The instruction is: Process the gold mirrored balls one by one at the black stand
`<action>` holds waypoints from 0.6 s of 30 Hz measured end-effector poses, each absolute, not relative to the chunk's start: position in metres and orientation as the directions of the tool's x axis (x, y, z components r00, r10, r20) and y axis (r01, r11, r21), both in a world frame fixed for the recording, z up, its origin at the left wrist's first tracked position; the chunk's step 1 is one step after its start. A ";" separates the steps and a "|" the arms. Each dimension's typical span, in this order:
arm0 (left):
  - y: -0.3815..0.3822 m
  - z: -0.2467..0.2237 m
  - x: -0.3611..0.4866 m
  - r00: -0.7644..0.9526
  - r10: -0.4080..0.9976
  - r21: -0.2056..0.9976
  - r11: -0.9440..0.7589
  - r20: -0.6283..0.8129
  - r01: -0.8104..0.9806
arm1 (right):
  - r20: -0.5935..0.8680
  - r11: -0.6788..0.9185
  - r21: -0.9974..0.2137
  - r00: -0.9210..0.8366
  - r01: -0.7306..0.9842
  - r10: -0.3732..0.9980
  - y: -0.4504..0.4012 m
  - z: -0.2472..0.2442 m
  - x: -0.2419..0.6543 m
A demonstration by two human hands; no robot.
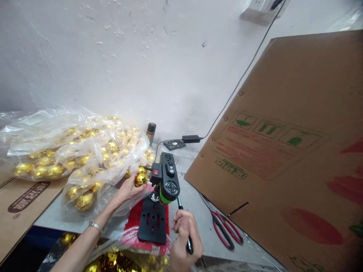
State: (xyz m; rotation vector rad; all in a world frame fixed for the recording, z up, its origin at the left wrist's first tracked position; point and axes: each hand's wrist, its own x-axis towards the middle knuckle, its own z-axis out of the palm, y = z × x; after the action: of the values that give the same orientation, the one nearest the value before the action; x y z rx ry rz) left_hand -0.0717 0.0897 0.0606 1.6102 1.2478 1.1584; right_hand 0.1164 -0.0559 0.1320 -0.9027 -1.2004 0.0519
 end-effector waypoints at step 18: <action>-0.008 0.021 -0.034 0.178 0.979 0.910 -0.163 0.101 0.382 | 0.760 0.644 -0.650 0.362 0.404 0.540 -0.059 0.135 0.121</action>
State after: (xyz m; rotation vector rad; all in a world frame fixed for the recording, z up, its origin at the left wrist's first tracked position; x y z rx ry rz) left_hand -0.0340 -0.0080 0.0214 1.6772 1.3087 0.9702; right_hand 0.1213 -0.0593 0.1349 -0.9302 -1.2479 0.1061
